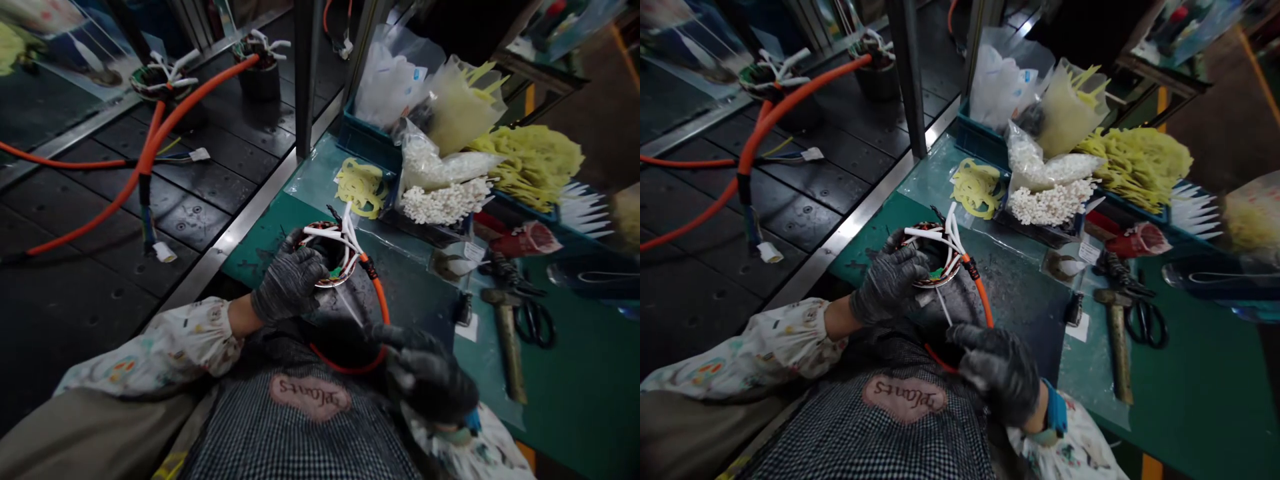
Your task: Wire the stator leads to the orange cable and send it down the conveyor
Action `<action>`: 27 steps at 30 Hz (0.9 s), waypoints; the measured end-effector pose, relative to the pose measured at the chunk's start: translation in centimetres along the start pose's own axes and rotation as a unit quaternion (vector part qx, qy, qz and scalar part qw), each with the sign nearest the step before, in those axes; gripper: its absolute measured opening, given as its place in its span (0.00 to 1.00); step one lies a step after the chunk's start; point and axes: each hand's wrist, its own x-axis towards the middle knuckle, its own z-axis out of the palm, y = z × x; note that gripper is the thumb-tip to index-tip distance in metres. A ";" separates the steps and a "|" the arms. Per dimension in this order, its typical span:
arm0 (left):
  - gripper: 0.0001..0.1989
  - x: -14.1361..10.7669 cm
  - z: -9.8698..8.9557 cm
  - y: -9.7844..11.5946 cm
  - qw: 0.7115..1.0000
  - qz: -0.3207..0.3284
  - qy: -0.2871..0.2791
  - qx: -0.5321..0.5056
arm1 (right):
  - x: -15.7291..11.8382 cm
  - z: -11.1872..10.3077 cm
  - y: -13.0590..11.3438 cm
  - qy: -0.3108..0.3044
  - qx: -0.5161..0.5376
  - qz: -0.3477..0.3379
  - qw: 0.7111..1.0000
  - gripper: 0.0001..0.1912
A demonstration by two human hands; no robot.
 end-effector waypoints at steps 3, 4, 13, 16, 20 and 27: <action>0.06 0.2 -0.2 -0.1 1.000 -0.005 -0.008 -0.011 | 1.1 0.6 0.8 -0.056 -0.043 -0.116 0.991 0.17; 0.06 0.2 -0.2 -0.1 1.000 -0.001 0.001 -0.014 | 1.9 1.1 1.5 -0.051 -0.090 -0.153 0.983 0.14; 0.07 0.7 -0.1 -0.1 0.996 -0.029 0.006 -0.083 | 10.9 4.1 3.7 -0.115 -0.359 0.025 0.926 0.14; 0.04 0.9 -0.3 0.1 0.995 -0.022 0.018 -0.092 | 11.7 4.3 3.4 -0.120 -0.266 0.062 0.954 0.10; 0.07 1.1 -0.3 0.2 0.995 0.004 0.055 -0.077 | 11.1 3.6 3.3 -0.048 -0.004 0.102 0.994 0.16; 0.08 1.2 -0.4 0.0 0.995 0.010 0.059 -0.078 | 11.1 2.2 3.9 -0.043 0.091 0.144 0.984 0.07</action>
